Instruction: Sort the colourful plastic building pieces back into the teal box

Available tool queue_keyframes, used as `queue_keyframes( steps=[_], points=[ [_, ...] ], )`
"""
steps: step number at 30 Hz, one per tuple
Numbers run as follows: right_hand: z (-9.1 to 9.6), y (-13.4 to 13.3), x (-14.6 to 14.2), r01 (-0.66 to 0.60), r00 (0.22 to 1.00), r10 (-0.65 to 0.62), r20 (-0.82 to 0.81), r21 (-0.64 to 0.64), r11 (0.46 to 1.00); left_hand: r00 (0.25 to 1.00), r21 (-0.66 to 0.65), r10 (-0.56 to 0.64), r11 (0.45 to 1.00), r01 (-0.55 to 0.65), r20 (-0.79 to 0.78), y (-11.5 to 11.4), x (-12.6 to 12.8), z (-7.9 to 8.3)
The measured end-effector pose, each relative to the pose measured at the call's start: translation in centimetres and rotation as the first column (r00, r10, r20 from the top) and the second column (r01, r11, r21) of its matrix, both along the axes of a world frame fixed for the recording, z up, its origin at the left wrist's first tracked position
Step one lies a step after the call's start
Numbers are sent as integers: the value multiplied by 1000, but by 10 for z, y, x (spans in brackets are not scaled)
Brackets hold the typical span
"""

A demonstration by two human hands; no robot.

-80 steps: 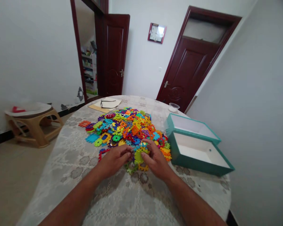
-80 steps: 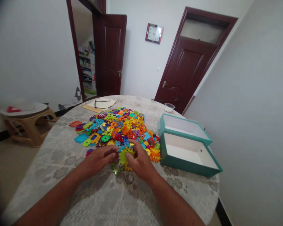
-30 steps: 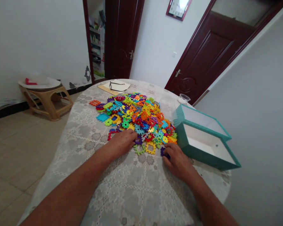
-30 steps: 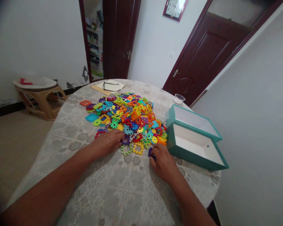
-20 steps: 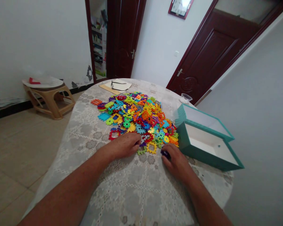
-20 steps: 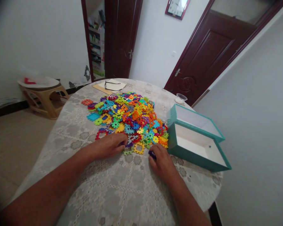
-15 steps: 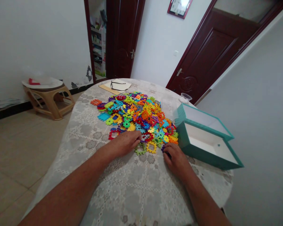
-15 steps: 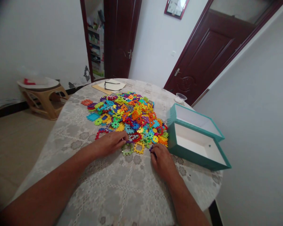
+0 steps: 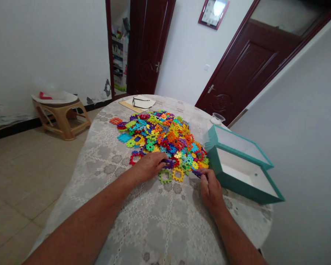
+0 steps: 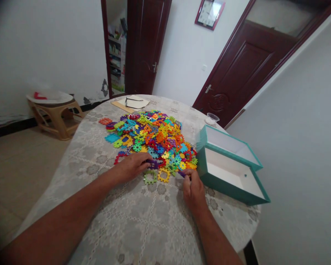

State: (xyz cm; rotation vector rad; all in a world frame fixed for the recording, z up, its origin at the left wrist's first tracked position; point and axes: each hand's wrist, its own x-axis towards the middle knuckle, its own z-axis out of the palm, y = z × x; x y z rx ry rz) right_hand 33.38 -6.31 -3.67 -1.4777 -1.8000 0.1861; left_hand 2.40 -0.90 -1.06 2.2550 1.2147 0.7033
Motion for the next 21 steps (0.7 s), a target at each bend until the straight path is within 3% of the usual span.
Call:
queue_keyframes(
  steps=[4, 9, 15, 21],
  points=[
    [6, -3, -8, 130, 988, -138, -67, -109, 985, 994, -65, -51, 996, 57, 92, -5, -1, 10],
    [23, -6, -39, -56, 997, 44, -69, -182, 982, 985, -71, -164, 983, 168, 56, -11, 4, 15],
    [36, 4, -80, -307, 948, 271, -167, -255, 917, 991, -78, -136, 987, 137, 16, -9, 1, 13],
    [24, 13, -82, -216, 947, 151, -283, -214, 953, 991, -133, -129, 983, 125, -20, -9, -11, 25]
  ],
)
